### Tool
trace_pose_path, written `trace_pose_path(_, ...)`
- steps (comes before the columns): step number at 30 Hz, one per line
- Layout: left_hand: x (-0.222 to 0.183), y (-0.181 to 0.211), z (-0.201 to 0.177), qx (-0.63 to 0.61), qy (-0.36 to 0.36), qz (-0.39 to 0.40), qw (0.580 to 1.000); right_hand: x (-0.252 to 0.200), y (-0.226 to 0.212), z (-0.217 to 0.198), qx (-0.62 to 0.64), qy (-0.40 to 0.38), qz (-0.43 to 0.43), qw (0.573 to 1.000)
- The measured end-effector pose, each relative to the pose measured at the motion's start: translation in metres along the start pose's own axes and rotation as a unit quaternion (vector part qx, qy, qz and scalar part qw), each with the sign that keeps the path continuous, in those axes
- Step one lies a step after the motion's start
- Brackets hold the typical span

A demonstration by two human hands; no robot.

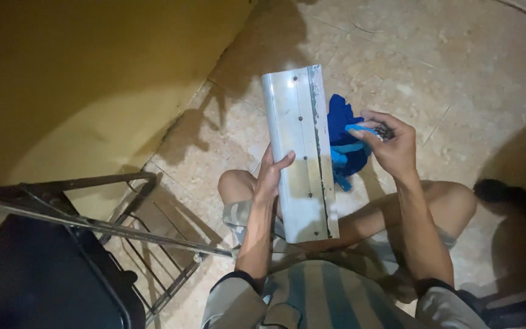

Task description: Cleaning a screen printing squeegee using a blue cloth to remove ink residue.

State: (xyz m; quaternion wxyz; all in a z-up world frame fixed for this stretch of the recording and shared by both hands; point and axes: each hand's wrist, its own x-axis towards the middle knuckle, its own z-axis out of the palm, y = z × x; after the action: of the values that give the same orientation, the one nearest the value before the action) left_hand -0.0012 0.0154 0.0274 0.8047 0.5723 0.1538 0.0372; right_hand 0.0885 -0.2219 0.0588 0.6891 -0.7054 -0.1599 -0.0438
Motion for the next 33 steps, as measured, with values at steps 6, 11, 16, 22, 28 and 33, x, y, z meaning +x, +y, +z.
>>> trace_pose_path(6,-0.004,0.01,0.01,0.012,0.012,0.011,1.0,0.021,-0.012,-0.002,-0.075,-0.048,-0.072,0.993)
trace_pose_path(11,-0.001,0.01,0.011,0.056,0.015,0.023,0.998,0.031,-0.016,0.0,-0.157,-0.041,-0.145,0.976)
trace_pose_path(16,-0.004,0.023,0.02,0.097,0.014,0.031,0.995,0.034,-0.014,0.006,-0.211,-0.048,-0.191,0.957)
trace_pose_path(22,-0.003,0.025,0.018,0.101,0.006,0.036,0.994,0.046,-0.005,0.012,-0.23,-0.057,-0.226,0.945)
trace_pose_path(28,-0.007,0.032,0.021,0.102,0.013,0.044,0.994,0.06,-0.006,0.008,-0.228,-0.042,-0.236,0.944)
trace_pose_path(33,-0.004,0.021,0.016,0.121,0.003,0.033,0.992,0.068,0.007,0.022,-0.252,-0.041,-0.278,0.926)
